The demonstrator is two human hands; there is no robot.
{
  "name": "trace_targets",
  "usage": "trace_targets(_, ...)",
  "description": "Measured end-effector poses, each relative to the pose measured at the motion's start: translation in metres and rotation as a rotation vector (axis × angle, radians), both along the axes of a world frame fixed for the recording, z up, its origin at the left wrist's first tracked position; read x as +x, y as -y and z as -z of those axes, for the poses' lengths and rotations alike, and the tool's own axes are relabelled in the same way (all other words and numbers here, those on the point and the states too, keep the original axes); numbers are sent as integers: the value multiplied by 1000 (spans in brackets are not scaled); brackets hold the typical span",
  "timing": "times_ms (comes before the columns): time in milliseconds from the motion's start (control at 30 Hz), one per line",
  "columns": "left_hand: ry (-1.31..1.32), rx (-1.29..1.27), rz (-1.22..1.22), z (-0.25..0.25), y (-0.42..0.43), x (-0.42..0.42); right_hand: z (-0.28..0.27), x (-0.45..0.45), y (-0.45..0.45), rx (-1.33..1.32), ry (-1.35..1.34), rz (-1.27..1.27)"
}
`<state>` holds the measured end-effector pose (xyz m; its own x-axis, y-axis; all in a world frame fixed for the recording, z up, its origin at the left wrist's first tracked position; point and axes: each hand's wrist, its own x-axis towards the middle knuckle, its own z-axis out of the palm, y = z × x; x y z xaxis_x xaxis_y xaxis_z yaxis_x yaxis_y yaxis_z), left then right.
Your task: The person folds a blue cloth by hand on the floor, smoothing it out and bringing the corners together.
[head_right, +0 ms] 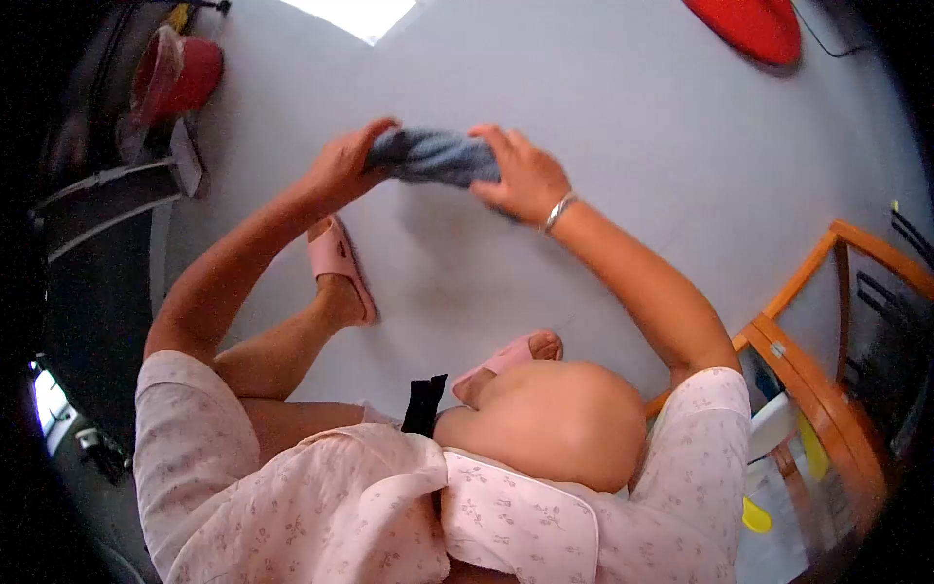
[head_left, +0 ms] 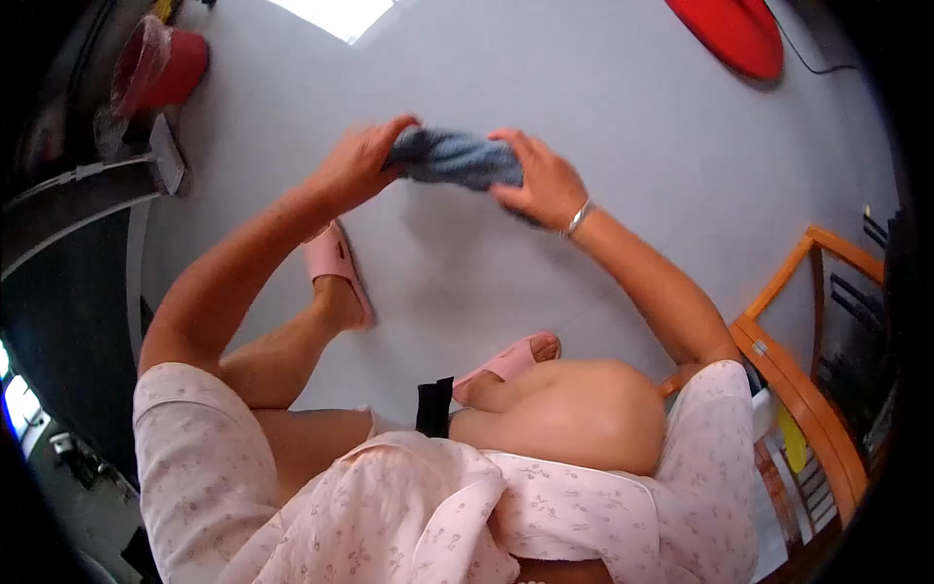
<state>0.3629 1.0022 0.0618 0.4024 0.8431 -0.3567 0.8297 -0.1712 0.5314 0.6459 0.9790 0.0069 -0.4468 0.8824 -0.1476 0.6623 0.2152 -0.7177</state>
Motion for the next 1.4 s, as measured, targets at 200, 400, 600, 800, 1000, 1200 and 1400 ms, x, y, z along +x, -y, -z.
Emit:
trace_targets(200, -169, 6, 471, 39, 94, -93, 20, -65, 79, -295, -115, -339)
trace_targets(400, -392, 43, 521, 71, 92, -92, 43, -95, 83, -227, 144, -469)
trace_targets(600, -316, 384, 252, 106, -13, -57, 50, -82, 5, -90, 247, -172)
trace_targets(800, -252, 465, 126, 103, -100, 12, 38, -36, -71, 63, 418, 89)
trace_targets(1000, -54, 456, 208, 47, -60, 42, -7, 32, -21, -25, 190, 73)
trace_targets(1200, 29, 85, 395, 44, 29, 71, 0, 93, 44, -285, 204, -119)
trace_targets(1400, -148, 100, 606, 53, 34, 95, 26, 92, 69, -107, 337, -29)
